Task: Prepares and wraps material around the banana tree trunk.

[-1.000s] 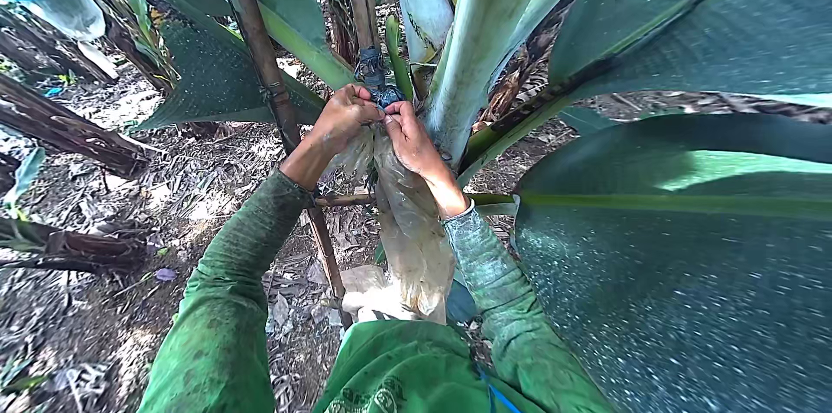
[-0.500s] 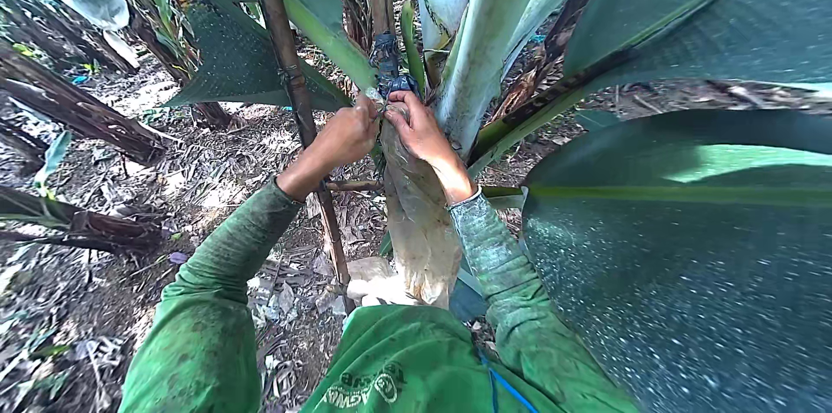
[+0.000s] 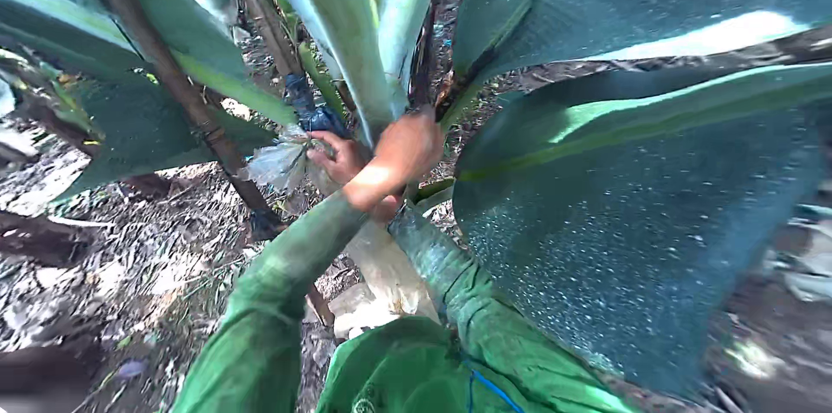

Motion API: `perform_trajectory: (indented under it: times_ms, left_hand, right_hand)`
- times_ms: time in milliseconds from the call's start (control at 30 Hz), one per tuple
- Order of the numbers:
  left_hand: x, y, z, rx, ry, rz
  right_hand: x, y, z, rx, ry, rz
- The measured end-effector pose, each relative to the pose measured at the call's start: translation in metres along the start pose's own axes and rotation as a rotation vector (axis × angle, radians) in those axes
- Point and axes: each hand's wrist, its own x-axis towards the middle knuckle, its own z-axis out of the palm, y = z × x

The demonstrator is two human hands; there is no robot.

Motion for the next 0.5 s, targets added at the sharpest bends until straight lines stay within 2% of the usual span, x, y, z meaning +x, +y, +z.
perform_trajectory:
  times_ms: [67,133,233,300,400,500]
  left_hand:
    - [0.089,0.006,0.038,-0.156,-0.011,-0.016]
    - [0.159,0.005,0.074,-0.221,0.051,-0.023]
    - [0.216,0.007,0.096,-0.304,0.12,-0.017]
    - [0.231,0.009,0.098,-0.343,0.053,-0.058]
    - [0.231,0.016,0.089,-0.309,-0.082,-0.054]
    - [0.18,0.04,0.059,-0.173,0.044,0.027]
  right_hand:
    - [-0.004,-0.018,0.002,-0.01,0.006,0.016]
    - [-0.012,-0.039,0.003,0.041,0.024,0.164]
    - [-0.009,-0.031,0.0,0.016,-0.018,0.194]
    - [-0.003,-0.038,-0.009,0.038,-0.087,0.238]
    - [0.001,-0.054,-0.018,0.14,-0.087,0.34]
    - [0.004,-0.045,-0.016,0.277,-0.022,0.388]
